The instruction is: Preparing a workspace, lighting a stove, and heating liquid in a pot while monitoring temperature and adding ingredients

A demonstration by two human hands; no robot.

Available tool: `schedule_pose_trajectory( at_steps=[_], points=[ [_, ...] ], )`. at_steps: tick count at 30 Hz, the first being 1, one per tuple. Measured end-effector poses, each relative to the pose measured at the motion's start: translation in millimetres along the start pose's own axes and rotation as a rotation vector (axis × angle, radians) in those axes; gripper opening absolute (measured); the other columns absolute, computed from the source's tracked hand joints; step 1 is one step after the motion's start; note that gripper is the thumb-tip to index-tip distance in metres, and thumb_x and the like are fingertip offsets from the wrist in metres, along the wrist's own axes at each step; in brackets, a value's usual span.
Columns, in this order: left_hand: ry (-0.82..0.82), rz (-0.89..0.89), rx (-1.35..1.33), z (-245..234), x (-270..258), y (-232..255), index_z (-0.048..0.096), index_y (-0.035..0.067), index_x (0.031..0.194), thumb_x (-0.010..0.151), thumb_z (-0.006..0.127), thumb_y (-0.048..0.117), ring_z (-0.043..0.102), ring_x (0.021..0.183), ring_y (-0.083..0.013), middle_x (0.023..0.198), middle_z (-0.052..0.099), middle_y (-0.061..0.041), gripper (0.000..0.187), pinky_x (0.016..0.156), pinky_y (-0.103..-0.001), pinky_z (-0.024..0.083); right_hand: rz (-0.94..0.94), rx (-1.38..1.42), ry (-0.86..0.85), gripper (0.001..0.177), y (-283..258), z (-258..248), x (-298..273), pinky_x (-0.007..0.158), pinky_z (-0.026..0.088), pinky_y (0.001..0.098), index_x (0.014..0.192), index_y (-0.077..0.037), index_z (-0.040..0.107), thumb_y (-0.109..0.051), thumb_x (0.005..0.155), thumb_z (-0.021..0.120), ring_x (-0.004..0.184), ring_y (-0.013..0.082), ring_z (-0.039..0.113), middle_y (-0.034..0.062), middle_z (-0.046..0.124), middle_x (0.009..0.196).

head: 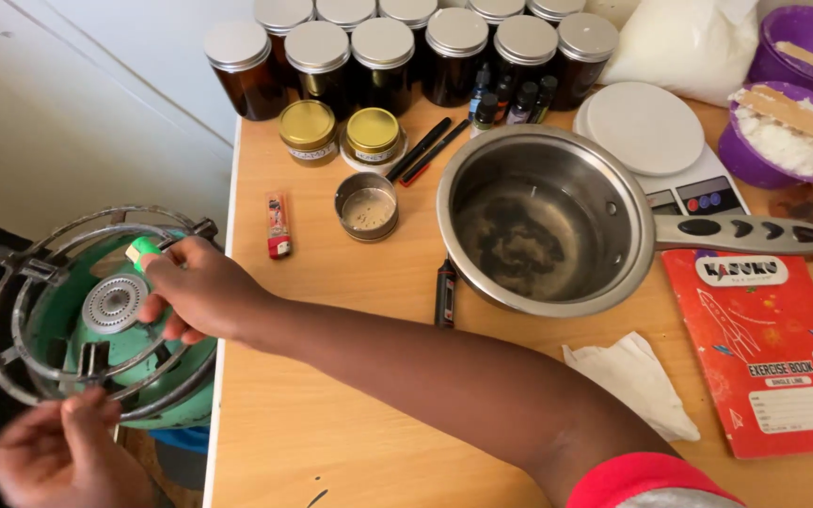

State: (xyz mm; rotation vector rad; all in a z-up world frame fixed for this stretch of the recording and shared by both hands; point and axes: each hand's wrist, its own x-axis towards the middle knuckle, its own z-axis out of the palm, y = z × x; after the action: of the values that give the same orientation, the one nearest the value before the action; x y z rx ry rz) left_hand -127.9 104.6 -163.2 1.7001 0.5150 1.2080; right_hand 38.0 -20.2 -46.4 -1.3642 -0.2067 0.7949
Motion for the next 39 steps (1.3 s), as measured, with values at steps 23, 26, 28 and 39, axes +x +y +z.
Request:
schedule_pose_trajectory(
  at_steps=[23,26,28,39],
  points=[
    [-0.091,-0.141,1.274,39.8,-22.8,-163.6,0.08,-0.006,0.087,0.097,0.089,0.067,0.07,0.099,-0.0465,0.09,0.077,-0.026,0.074,0.073,-0.059,0.055,-0.185,-1.182,-0.136,0.049,31.8,33.5,116.1,0.06,0.038,0.0412,0.149,-0.016,0.05,-0.024,0.104,0.032,0.075,0.0226,0.061,0.0041,0.06,0.088],
    [-0.089,-0.289,1.21,50.9,-19.7,-167.3,0.081,-0.01,0.09,0.1,0.085,0.051,0.065,0.107,-0.0498,0.092,0.078,-0.031,0.062,0.075,-0.063,0.057,-0.057,-1.326,-0.13,0.07,50.4,49.2,150.4,0.064,0.044,0.0346,0.166,-0.037,0.043,-0.008,0.102,0.04,0.097,0.021,0.052,-0.0049,0.047,0.115],
    [-0.068,-0.285,1.225,52.5,-19.1,-176.2,0.083,-0.01,0.09,0.098,0.082,0.044,0.064,0.106,-0.0485,0.087,0.077,-0.03,0.054,0.072,-0.062,0.055,0.09,-1.214,-0.06,0.068,57.6,55.2,157.4,0.085,0.065,0.0379,0.159,-0.046,0.055,-0.009,0.102,0.053,0.144,0.0319,0.06,0.0003,0.056,0.167],
    [0.03,-0.204,1.083,51.3,-21.9,-194.6,0.086,-0.002,0.096,0.095,0.078,0.035,0.061,0.096,-0.0523,0.082,0.073,-0.028,0.038,0.062,-0.068,0.048,-0.054,-1.224,-0.069,0.014,78.6,61.0,158.8,0.056,0.059,0.0364,0.084,-0.012,0.078,-0.011,0.09,0.065,0.09,0.0278,0.081,0.0012,0.081,0.092]
  ],
)
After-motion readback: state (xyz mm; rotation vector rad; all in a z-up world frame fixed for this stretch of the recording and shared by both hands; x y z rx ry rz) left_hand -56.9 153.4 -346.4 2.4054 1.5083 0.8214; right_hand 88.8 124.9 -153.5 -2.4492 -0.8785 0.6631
